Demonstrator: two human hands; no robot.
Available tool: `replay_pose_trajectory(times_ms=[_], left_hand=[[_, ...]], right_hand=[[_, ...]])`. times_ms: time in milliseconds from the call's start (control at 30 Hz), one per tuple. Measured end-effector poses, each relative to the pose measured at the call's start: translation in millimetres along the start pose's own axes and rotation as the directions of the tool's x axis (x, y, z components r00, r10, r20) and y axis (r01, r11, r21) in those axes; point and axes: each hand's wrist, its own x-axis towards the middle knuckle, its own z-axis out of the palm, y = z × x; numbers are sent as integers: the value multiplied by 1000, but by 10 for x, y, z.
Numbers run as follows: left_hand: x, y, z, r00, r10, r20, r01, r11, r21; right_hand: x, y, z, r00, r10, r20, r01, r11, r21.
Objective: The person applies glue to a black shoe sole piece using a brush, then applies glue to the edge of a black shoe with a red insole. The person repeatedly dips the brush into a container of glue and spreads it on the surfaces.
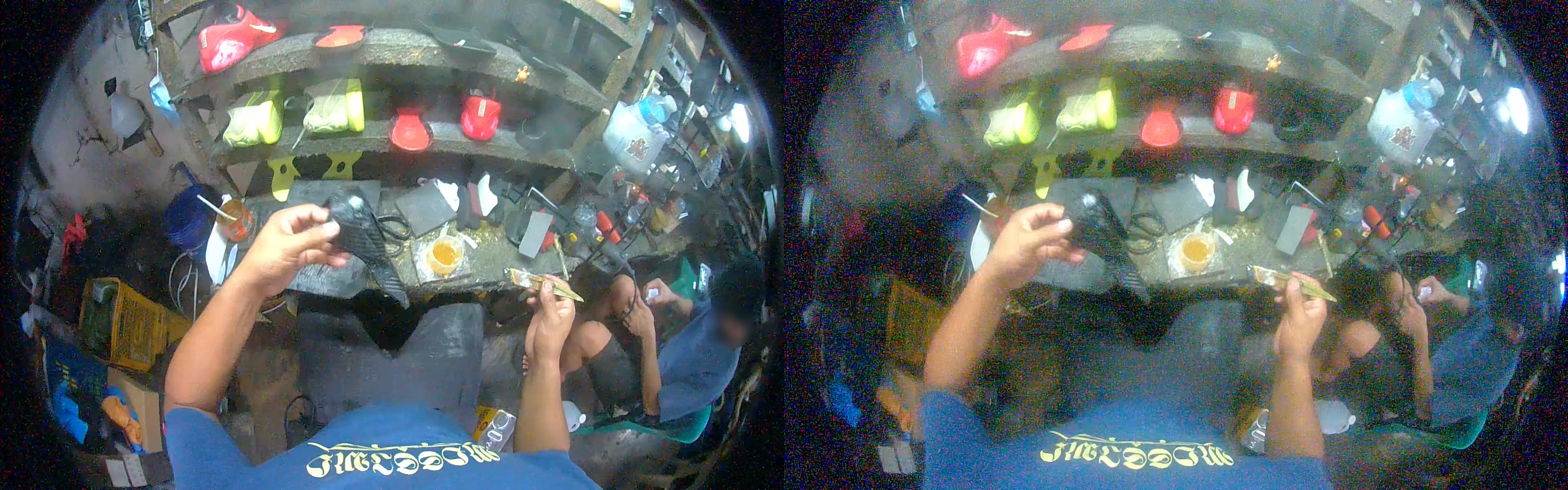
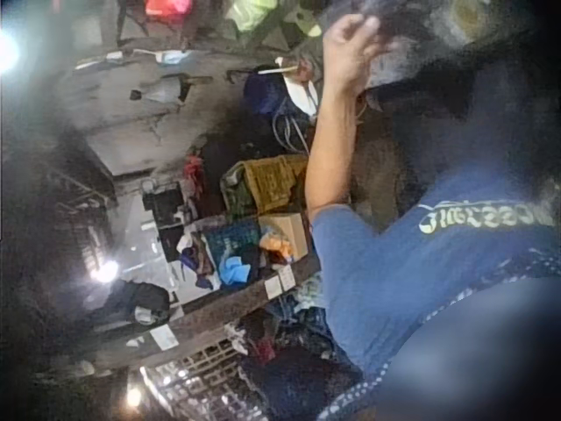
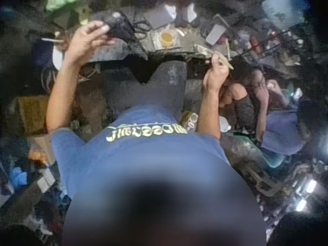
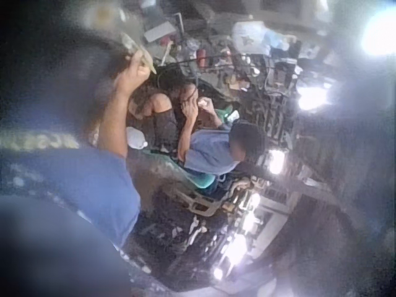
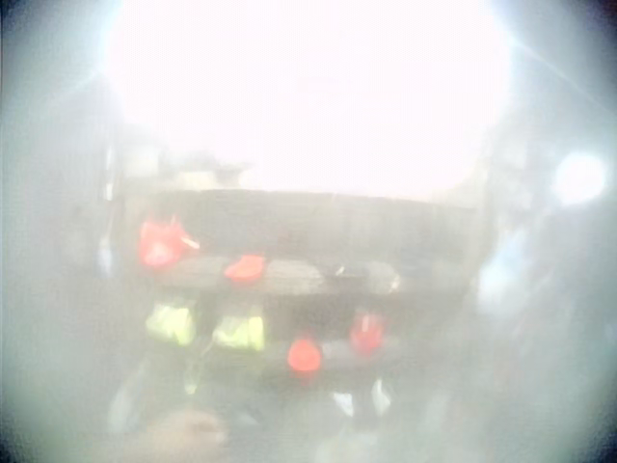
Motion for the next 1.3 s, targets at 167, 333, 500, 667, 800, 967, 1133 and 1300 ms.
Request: replay_pose_trajectory(times_ms=[167,333,500,667,800,967,1133,1300], left_hand=[[89,392,-59,944,317,-87,-323,944,-68],[214,879,-7,791,612,-20,-612,791,8],[208,1227,-159,657,751,-65,-740,659,137],[16,1450,-594,631,772,-74,-765,635,105],[-318,1503,-939,494,869,-13,-869,494,-22],[-527,1641,-1093,431,901,-43,-902,432,21],[-261,1863,-895,404,906,-128,-905,416,87],[250,1949,-593,333,909,-249,-942,330,-55]], right_hand=[[21,-44,7,1000,9,6,-9,999,-38],[92,-83,112,1000,14,25,-13,1000,-22],[206,-98,243,996,45,74,-49,998,46],[365,-191,653,957,153,245,-98,970,-223],[626,-325,1322,889,126,440,-27,974,-223],[1214,-511,2645,734,246,632,-95,960,-263],[1595,-669,3831,674,289,680,-334,940,-69],[1772,-687,3411,732,-8,681,-264,919,294]])
